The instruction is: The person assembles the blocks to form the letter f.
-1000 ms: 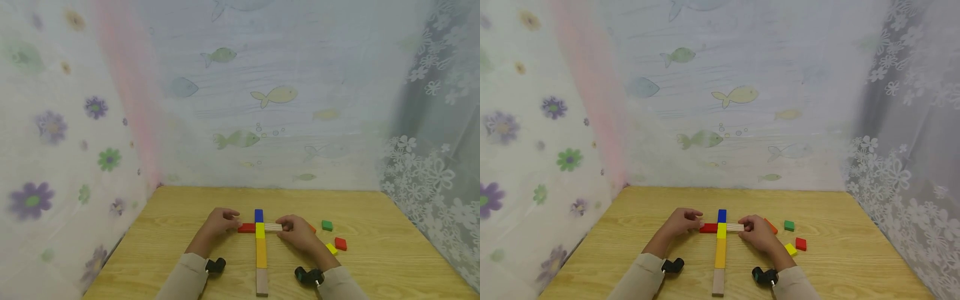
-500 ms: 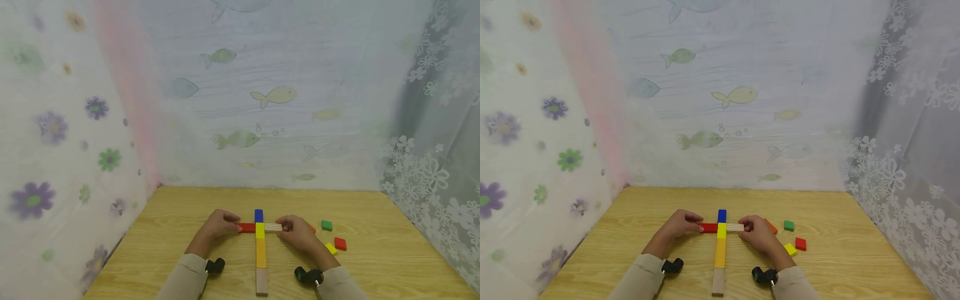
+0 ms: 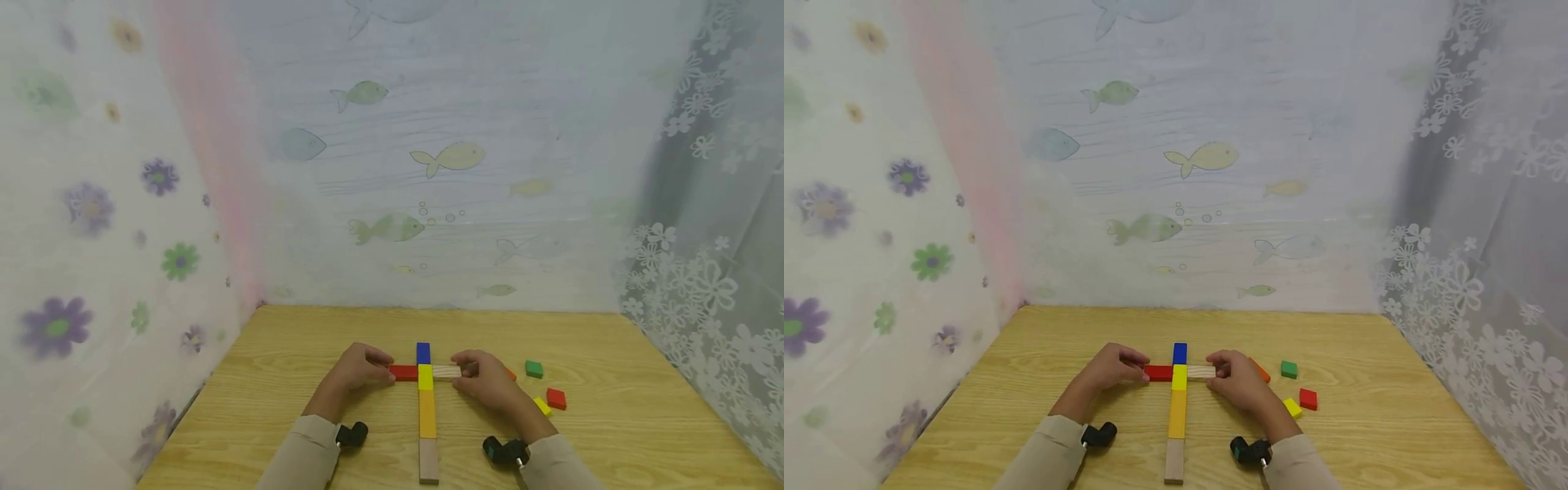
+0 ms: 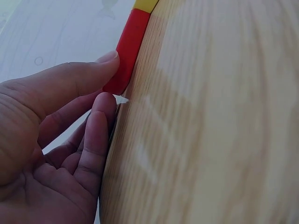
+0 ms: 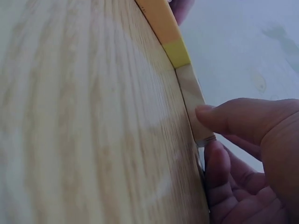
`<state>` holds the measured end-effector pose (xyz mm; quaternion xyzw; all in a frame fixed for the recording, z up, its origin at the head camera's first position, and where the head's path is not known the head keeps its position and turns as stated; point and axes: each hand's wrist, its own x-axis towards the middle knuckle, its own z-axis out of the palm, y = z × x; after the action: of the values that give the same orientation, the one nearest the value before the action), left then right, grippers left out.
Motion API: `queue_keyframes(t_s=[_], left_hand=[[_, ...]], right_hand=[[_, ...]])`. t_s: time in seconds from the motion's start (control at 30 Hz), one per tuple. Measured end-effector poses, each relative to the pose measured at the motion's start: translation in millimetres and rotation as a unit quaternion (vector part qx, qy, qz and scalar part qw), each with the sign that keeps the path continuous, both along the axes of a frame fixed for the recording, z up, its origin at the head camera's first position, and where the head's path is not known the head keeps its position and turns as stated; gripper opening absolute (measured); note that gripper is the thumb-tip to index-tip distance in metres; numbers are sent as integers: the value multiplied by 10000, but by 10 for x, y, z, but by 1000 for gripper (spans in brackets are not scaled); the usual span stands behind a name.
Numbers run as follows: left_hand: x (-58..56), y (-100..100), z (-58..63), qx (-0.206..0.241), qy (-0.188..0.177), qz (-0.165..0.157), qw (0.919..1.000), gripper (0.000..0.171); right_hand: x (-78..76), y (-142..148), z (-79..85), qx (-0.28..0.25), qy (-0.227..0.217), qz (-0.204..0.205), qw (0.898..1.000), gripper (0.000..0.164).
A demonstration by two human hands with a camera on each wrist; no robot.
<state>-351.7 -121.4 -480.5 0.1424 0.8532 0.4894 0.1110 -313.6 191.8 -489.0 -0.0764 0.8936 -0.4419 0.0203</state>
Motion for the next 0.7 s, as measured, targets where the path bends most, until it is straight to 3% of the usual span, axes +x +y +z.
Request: queue_keyframes(t_s=[0.3,0.53,0.7], left_hand=[[-2,5,-8,11,-10,-49,10000,29],[-6,0,-16,-32,5,5,10000,26],[-4,-7,-7,-17,-6,61,10000,26]], right_hand=[[9,106,143,149,193,-22,9997,42],[-15,392,257,598,672,-18,9959,43],[-25,611,287,712,602,-100,9956,46]])
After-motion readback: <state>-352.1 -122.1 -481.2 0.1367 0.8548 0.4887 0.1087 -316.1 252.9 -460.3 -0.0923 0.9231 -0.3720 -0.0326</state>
